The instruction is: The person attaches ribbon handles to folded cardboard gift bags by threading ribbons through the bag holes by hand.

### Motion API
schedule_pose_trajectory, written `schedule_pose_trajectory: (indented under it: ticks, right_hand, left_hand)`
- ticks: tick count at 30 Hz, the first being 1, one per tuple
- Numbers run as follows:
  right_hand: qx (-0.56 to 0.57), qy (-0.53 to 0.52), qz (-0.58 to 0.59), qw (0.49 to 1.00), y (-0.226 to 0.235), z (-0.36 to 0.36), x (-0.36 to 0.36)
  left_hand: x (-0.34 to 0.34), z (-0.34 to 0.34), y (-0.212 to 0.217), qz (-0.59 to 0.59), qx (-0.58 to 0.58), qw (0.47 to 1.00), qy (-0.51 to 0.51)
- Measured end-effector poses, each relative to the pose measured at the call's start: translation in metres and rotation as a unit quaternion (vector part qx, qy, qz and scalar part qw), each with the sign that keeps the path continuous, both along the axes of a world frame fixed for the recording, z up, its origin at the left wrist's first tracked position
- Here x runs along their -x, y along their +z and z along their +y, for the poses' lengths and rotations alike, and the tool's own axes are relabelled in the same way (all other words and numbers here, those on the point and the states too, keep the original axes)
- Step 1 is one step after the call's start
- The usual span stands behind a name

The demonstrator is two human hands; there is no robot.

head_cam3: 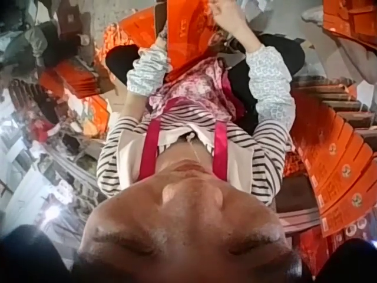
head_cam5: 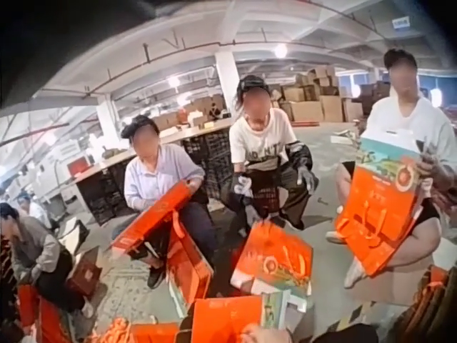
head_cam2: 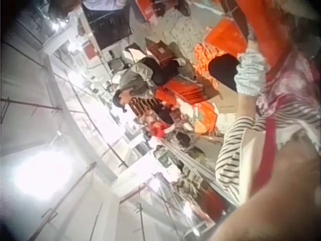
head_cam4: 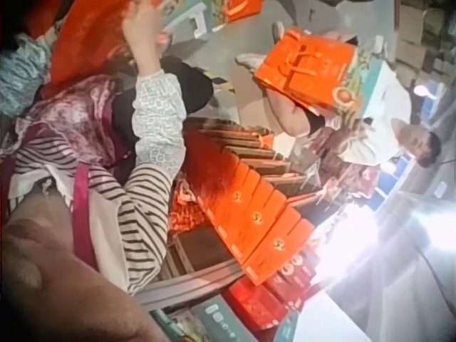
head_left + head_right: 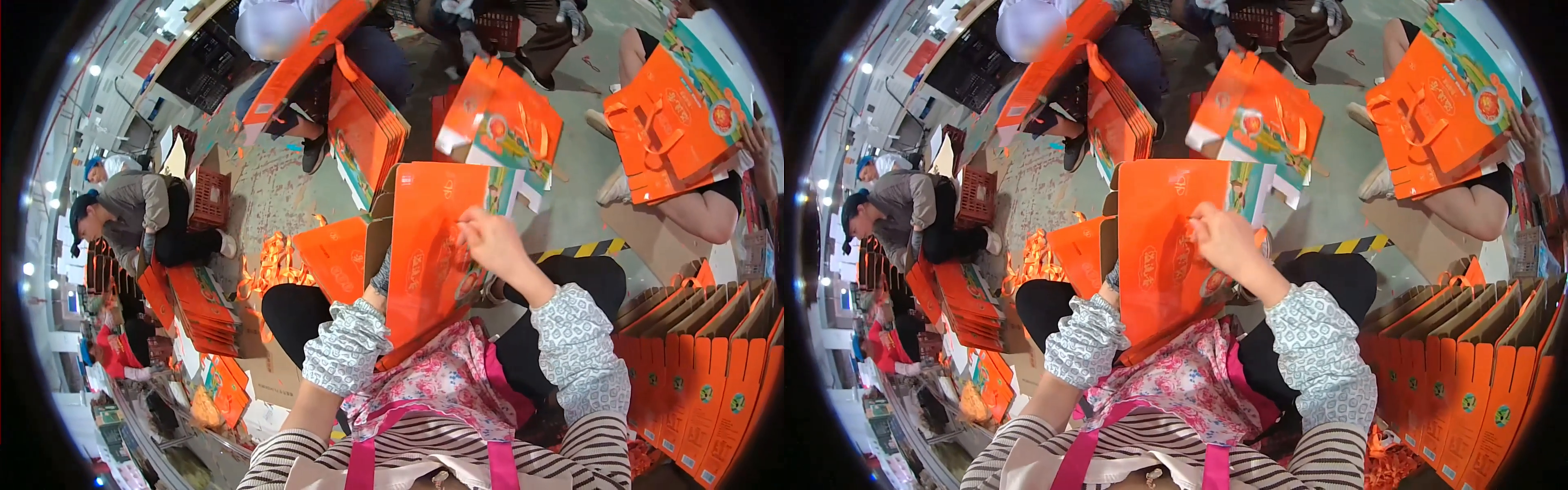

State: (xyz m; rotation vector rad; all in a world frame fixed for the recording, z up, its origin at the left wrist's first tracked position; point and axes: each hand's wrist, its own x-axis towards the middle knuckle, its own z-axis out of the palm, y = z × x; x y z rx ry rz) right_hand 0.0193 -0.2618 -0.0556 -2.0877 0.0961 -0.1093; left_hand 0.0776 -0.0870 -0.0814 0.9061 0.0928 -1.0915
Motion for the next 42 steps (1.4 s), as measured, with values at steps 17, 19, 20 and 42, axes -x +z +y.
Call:
schedule_pose_trajectory:
  ticks: [17, 19, 20, 42]
  right_hand:
    - [0.064, -0.024, -0.048, 0.997, -0.009, 0.025, 0.000]
    - [0.099, -0.036, -0.039, 0.994, -0.007, 0.029, 0.000]
    - [0.100, -0.036, -0.039, 0.994, -0.008, 0.030, 0.001]
    - [0.243, -0.016, -0.128, 0.961, -0.016, 0.042, 0.008]
  left_hand:
    - [0.004, 0.010, -0.005, 0.018, 0.010, 0.998, 0.063]
    - [0.006, 0.009, -0.006, 0.020, 0.013, 0.997, 0.072]
    - [0.006, 0.011, -0.005, 0.021, 0.013, 0.997, 0.075]
    - [0.007, 0.017, -0.041, -0.133, 0.031, 0.990, 0.041]
